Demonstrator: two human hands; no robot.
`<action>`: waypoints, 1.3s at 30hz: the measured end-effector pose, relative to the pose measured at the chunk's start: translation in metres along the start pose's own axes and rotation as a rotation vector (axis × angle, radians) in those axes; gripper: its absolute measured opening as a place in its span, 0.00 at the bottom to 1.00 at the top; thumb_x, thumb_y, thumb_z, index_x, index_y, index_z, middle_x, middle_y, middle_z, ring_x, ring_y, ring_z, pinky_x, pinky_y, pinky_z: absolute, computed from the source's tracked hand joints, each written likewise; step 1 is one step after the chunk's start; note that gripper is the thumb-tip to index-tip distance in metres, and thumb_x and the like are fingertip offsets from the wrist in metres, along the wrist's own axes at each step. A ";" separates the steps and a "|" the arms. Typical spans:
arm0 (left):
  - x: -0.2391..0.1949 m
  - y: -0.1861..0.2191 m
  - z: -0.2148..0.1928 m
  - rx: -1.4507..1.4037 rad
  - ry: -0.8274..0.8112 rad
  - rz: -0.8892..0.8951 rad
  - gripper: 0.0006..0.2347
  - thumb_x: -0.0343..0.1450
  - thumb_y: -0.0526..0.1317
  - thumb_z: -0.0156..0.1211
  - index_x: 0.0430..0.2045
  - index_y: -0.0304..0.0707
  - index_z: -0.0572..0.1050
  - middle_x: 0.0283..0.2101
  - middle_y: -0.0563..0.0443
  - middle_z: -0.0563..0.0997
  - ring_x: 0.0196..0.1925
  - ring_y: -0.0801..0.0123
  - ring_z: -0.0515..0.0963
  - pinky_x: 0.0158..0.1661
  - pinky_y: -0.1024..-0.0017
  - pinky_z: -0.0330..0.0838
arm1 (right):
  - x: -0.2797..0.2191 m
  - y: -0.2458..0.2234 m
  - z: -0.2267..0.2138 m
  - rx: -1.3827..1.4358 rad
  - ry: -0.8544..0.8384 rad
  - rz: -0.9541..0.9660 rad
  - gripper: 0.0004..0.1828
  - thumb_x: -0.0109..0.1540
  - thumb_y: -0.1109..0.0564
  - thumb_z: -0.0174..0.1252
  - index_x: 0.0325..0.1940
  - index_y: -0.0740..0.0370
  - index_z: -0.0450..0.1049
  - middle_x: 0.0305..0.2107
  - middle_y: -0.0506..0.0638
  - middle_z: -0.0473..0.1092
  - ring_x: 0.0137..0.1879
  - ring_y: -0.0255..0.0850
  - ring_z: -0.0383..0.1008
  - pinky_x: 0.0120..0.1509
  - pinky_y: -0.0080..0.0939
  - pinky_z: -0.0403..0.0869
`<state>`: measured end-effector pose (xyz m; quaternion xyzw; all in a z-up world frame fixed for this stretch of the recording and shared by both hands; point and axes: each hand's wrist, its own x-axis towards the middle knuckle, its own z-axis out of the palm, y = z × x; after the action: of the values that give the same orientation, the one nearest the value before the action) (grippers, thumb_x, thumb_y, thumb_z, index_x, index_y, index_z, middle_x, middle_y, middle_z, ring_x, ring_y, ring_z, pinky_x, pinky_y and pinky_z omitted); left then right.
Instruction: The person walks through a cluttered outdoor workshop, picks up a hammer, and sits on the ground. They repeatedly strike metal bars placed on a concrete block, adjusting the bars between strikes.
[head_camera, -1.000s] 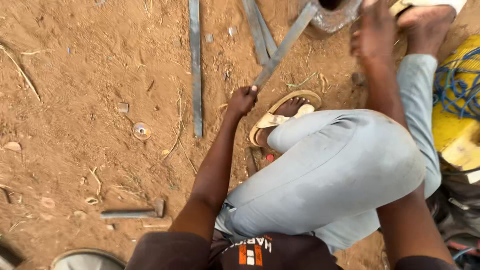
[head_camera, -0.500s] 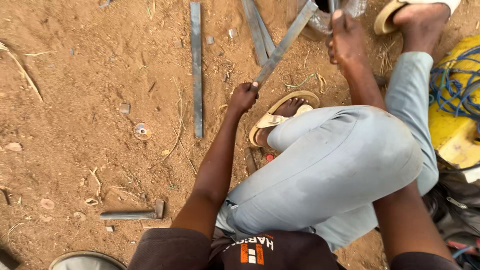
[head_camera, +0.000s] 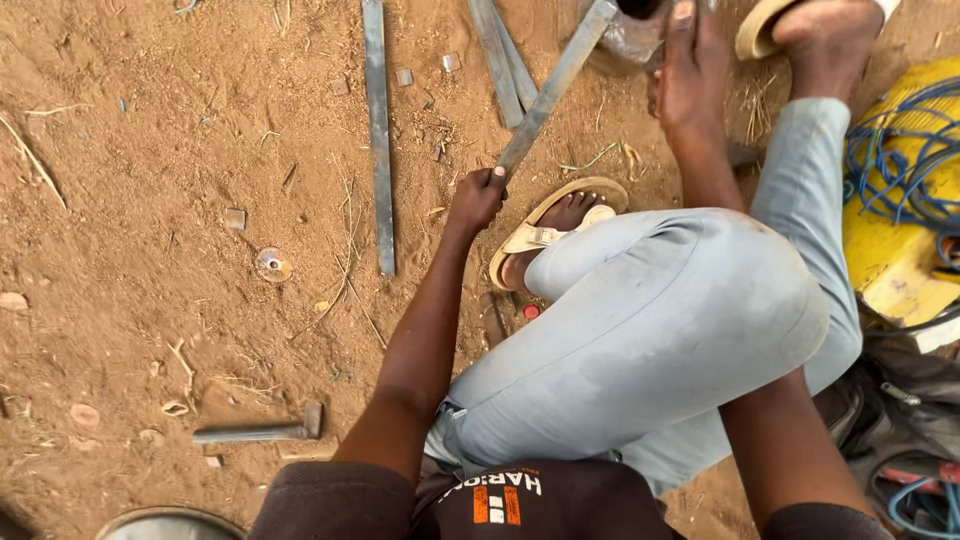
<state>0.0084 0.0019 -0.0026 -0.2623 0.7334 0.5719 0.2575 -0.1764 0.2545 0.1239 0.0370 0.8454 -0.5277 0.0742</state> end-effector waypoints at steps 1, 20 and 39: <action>-0.001 -0.003 0.002 0.020 -0.003 -0.006 0.22 0.76 0.54 0.49 0.25 0.33 0.79 0.20 0.46 0.80 0.20 0.65 0.79 0.25 0.64 0.72 | -0.006 0.008 0.002 -0.001 0.030 -0.237 0.27 0.80 0.42 0.41 0.64 0.69 0.68 0.27 0.48 0.66 0.28 0.34 0.65 0.31 0.39 0.65; -0.003 0.004 -0.002 0.004 -0.002 -0.007 0.23 0.75 0.56 0.48 0.26 0.33 0.77 0.20 0.49 0.77 0.18 0.67 0.76 0.22 0.65 0.70 | -0.020 0.061 0.037 -0.217 -0.067 -0.043 0.21 0.77 0.44 0.44 0.58 0.64 0.69 0.25 0.48 0.69 0.26 0.33 0.69 0.28 0.38 0.69; 0.106 0.295 0.084 -0.721 -0.518 -0.186 0.19 0.79 0.51 0.35 0.36 0.35 0.70 0.21 0.51 0.70 0.18 0.69 0.71 0.23 0.71 0.76 | -0.058 0.099 -0.003 -0.241 0.053 0.224 0.20 0.75 0.45 0.42 0.42 0.64 0.66 0.22 0.55 0.67 0.25 0.44 0.68 0.30 0.51 0.67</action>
<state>-0.2629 0.1352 0.1154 -0.2483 0.3721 0.8121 0.3747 -0.1054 0.3013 0.0471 0.1357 0.8949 -0.4095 0.1140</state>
